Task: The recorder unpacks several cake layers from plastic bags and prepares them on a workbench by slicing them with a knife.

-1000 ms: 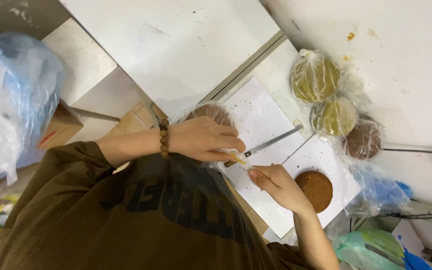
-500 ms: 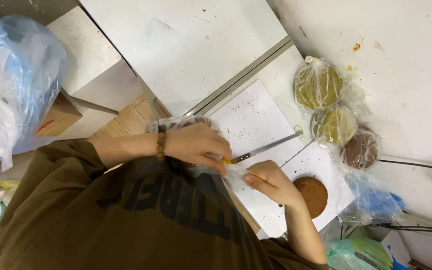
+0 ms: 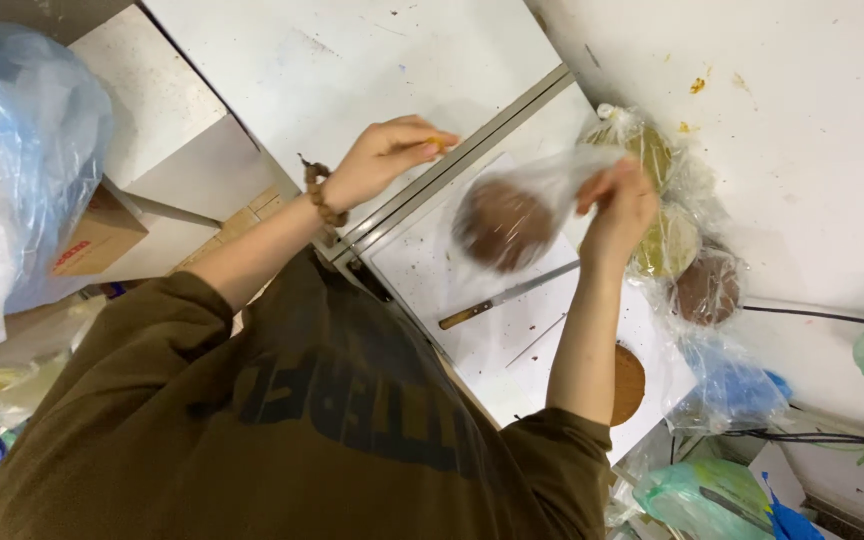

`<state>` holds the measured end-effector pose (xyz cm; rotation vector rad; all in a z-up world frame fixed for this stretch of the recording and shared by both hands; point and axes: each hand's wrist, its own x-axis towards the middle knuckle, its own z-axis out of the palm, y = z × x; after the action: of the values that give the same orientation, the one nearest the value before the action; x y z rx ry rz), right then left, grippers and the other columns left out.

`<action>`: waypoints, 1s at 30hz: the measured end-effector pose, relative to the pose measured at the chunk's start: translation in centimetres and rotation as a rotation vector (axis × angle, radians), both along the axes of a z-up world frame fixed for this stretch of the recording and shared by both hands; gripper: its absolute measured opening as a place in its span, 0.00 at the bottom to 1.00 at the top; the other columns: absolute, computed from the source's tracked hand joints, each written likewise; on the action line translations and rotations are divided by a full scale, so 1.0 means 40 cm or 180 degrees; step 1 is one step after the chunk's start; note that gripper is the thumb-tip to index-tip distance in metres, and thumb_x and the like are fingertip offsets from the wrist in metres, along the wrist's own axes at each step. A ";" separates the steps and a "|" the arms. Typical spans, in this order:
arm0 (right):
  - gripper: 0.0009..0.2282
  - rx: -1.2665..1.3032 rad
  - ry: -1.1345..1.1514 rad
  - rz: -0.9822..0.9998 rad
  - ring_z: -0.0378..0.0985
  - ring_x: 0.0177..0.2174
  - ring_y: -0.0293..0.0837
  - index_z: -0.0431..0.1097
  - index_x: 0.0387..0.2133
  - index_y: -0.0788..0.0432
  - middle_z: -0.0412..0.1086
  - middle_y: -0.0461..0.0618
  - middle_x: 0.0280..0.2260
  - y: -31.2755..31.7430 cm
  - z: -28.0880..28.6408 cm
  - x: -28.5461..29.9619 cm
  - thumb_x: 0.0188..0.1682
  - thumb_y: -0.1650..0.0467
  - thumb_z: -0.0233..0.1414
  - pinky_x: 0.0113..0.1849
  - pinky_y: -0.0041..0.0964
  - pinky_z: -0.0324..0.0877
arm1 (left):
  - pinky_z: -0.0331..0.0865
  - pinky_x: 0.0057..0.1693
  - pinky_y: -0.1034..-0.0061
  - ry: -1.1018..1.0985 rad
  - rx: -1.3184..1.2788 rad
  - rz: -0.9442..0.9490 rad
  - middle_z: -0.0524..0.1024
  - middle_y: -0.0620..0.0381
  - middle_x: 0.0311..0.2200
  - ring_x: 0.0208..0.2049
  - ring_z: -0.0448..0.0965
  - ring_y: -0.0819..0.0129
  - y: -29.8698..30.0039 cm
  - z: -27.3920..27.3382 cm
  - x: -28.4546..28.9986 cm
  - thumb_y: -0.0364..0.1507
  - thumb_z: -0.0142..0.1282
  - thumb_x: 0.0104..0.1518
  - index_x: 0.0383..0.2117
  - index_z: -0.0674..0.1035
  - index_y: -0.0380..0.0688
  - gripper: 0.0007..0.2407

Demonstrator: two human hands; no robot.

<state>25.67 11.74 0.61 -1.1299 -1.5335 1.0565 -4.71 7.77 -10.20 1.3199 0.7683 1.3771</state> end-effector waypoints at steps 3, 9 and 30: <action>0.20 0.0367 0.0347 -0.0522 0.67 0.18 0.38 0.63 0.19 0.56 0.66 0.49 0.18 0.073 -0.039 0.034 0.63 0.65 0.42 0.23 0.32 0.63 | 0.77 0.51 0.80 0.0071 -0.0266 -0.0084 0.80 0.59 0.40 0.41 0.80 0.75 -0.026 -0.032 -0.024 0.28 0.54 0.64 0.47 0.83 0.45 0.09; 0.20 0.0410 -0.0110 -0.0830 0.68 0.17 0.38 0.65 0.20 0.58 0.67 0.48 0.17 0.152 -0.294 0.107 0.63 0.63 0.42 0.21 0.31 0.65 | 0.79 0.45 0.79 0.0023 -0.1240 -0.0188 0.83 0.57 0.34 0.35 0.82 0.75 -0.070 -0.121 -0.039 0.24 0.52 0.62 0.41 0.83 0.41 0.08; 0.10 -0.0958 -0.3931 -0.1164 0.79 0.39 0.54 0.78 0.36 0.57 0.78 0.55 0.37 0.167 -0.634 0.630 0.43 0.66 0.65 0.43 0.48 0.73 | 0.77 0.50 0.78 -0.0415 -0.2000 -0.0458 0.83 0.56 0.40 0.40 0.81 0.75 -0.187 -0.202 0.005 0.28 0.60 0.60 0.41 0.82 0.37 0.08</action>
<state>50.87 18.42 -24.74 -2.4248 -1.9273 0.2613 -4.50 0.29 -18.27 0.7668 0.9017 0.9790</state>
